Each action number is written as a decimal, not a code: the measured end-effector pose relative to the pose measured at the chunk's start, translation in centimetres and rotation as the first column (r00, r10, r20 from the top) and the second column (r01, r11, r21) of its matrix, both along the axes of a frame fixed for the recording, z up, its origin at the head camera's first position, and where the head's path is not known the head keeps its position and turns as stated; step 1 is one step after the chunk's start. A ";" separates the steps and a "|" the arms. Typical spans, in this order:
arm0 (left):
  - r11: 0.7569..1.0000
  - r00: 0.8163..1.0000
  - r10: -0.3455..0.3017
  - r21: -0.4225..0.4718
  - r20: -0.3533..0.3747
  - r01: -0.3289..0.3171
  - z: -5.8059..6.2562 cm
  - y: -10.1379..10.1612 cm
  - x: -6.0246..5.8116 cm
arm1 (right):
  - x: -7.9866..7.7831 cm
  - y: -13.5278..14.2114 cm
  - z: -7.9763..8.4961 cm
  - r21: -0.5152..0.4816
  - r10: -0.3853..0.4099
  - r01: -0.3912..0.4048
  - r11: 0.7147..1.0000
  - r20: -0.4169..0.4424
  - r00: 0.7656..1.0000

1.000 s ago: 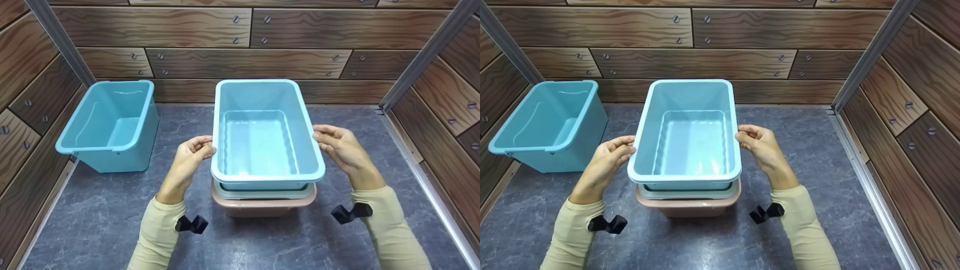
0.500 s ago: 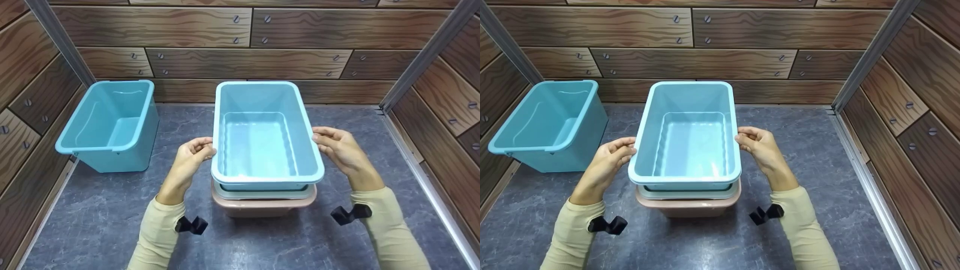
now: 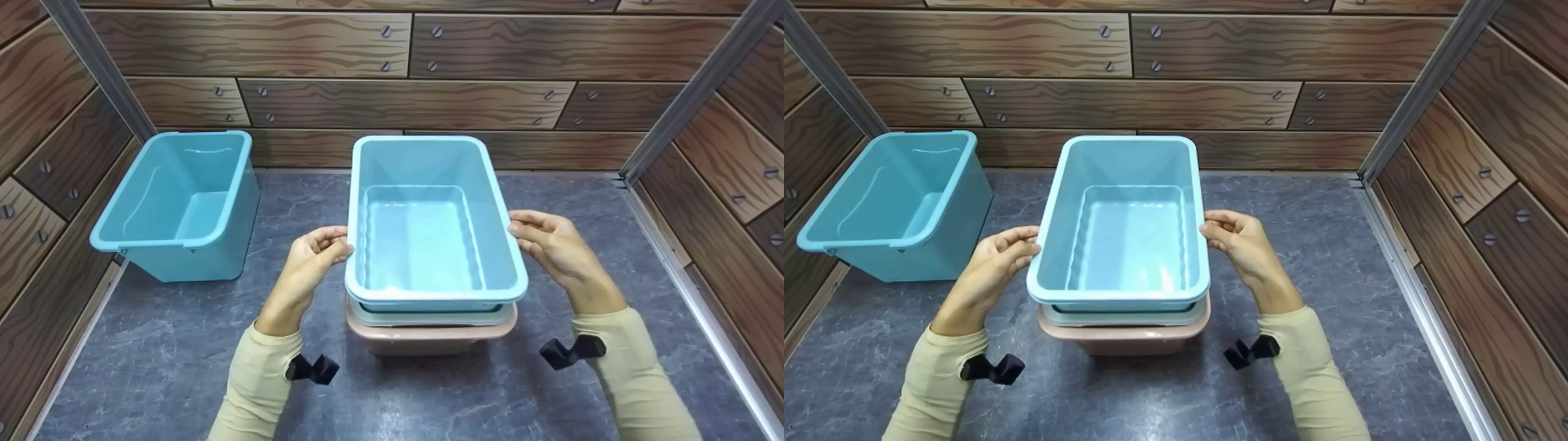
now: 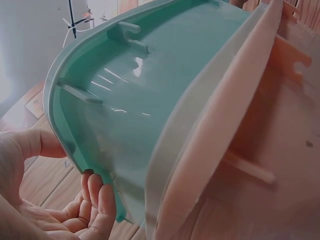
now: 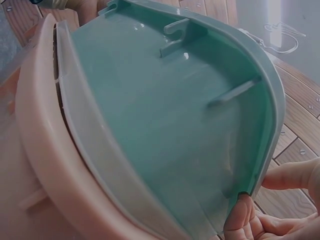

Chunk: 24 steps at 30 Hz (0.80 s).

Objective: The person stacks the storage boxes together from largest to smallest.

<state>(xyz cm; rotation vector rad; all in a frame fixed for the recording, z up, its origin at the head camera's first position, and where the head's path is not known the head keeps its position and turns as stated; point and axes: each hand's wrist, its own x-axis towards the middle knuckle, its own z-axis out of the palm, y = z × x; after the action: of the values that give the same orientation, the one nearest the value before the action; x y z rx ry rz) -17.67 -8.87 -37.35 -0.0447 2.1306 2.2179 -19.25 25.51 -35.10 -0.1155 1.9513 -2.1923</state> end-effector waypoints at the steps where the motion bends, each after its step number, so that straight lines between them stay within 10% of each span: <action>1: 1.000 1.000 0.000 -0.001 0.000 0.000 0.0 0.0 0.0 | 0.0 0.0 0.0 0.002 0.000 0.000 1.000 0.001 1.000; 24: 1.000 1.000 -0.011 -0.021 0.013 0.011 -0.6 0.0 0.0 | 0.0 0.1 -0.5 0.052 -0.004 0.003 0.999 0.018 1.000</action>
<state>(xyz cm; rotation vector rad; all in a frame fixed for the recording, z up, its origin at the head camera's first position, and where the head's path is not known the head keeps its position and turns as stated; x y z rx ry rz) -17.65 -8.89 -37.99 -0.0486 2.1419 2.1834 -19.28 25.62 -35.62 -0.0847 1.9987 -2.1353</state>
